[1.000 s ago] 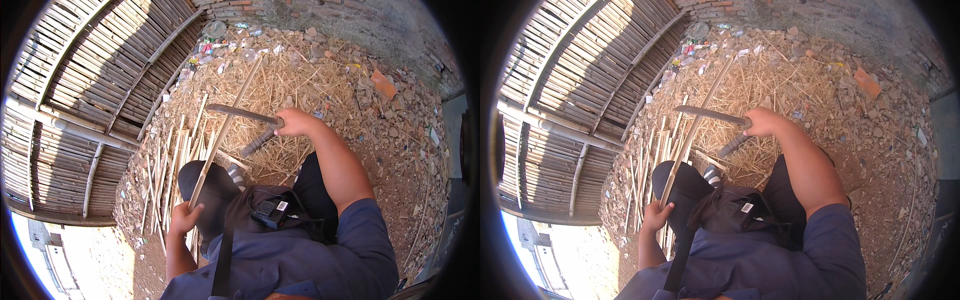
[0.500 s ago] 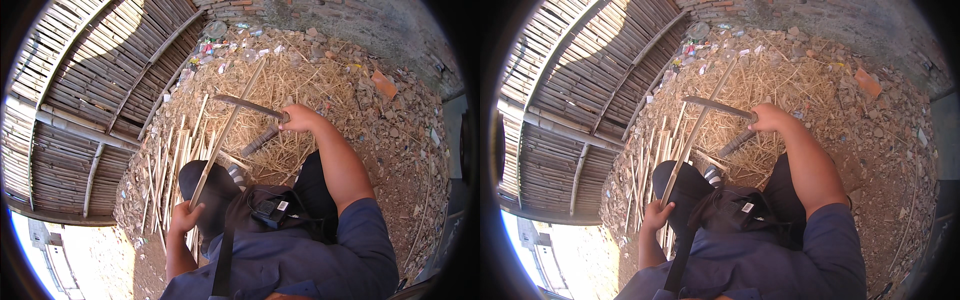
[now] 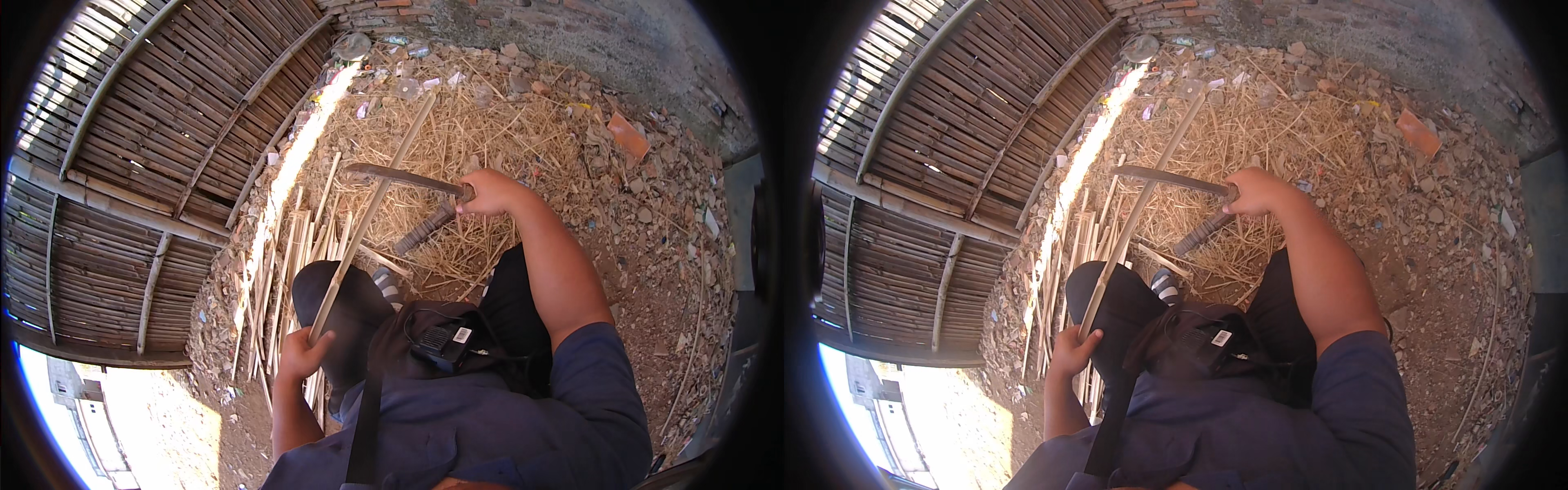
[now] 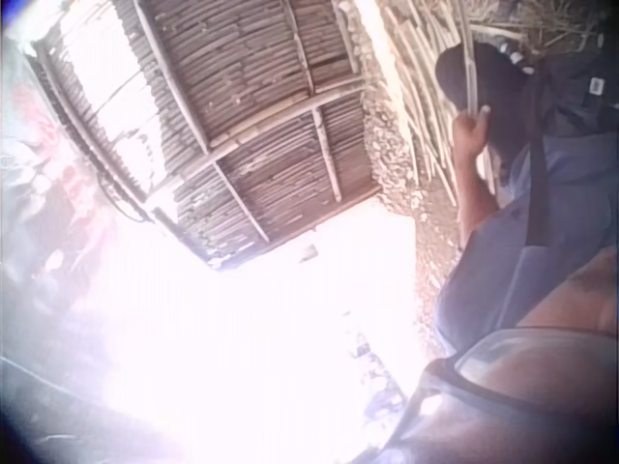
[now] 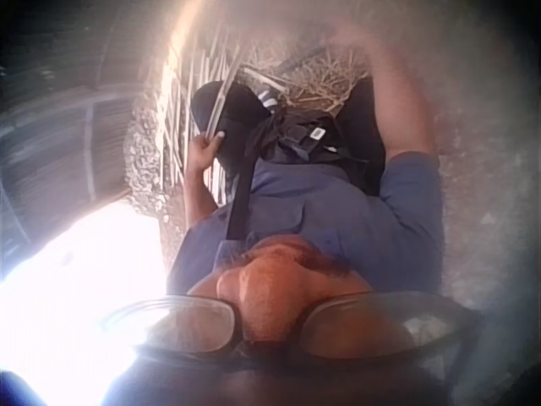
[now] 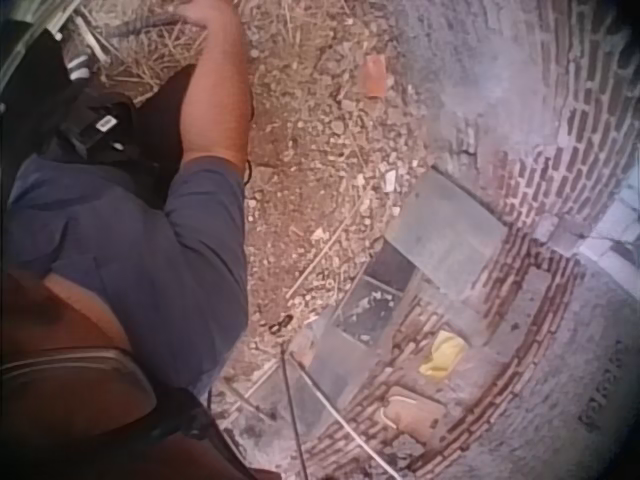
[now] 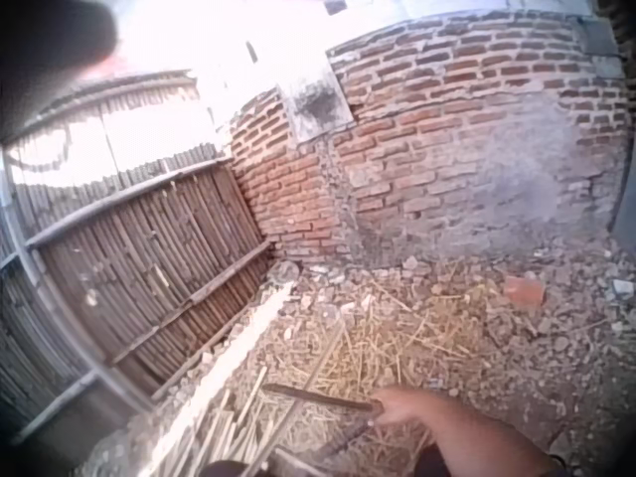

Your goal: The person sits on the ground and uses a curved blade to scrape and sharpen a long, thin bamboo stick. They hold the stick with their left hand and repeatedly draw the blade along its length with their right hand to smooth the surface.

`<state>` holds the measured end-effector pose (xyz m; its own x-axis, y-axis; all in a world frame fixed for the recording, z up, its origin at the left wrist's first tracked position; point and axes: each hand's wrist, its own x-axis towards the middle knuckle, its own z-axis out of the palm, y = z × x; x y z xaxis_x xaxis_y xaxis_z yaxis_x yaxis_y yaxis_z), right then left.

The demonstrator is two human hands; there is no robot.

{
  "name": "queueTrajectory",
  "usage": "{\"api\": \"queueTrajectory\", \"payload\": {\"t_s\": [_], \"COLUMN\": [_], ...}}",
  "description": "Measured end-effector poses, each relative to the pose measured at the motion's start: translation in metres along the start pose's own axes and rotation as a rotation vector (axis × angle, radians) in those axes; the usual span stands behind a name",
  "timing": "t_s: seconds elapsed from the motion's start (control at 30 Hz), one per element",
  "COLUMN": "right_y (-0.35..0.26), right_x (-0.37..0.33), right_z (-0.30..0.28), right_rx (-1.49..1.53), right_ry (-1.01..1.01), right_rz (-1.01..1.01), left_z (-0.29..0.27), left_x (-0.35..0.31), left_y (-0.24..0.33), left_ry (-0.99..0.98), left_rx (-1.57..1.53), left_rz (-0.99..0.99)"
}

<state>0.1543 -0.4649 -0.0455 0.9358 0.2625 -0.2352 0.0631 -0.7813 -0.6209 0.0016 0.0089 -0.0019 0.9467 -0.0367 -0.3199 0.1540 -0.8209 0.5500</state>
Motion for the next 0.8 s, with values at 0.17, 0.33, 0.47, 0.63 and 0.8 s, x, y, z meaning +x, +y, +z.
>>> {"api": "queueTrajectory", "payload": {"t_s": [0.17,0.33,0.47,0.63,0.8], "right_y": [0.001,-0.005,-0.011,0.000,-0.004], "right_x": [0.005,0.005,0.002,0.001,0.001], "right_z": [0.011,0.018,0.007,0.013,0.009], "right_rx": [0.007,0.007,-0.009,-0.027,-0.019], "right_ry": [0.047,0.077,0.021,0.082,0.036], "right_rz": [-0.025,-0.059,-0.014,-0.040,-0.025], "left_z": [0.001,0.003,0.002,0.001,0.003], "left_x": [0.000,0.001,-0.001,0.002,-0.001], "left_y": [0.001,-0.006,-0.001,-0.005,0.001], "left_ry": [0.005,0.016,0.019,-0.002,-0.008], "left_rx": [-0.041,-0.021,-0.035,0.000,-0.130], "left_rz": [-0.021,-0.049,-0.056,-0.043,-0.050]}}
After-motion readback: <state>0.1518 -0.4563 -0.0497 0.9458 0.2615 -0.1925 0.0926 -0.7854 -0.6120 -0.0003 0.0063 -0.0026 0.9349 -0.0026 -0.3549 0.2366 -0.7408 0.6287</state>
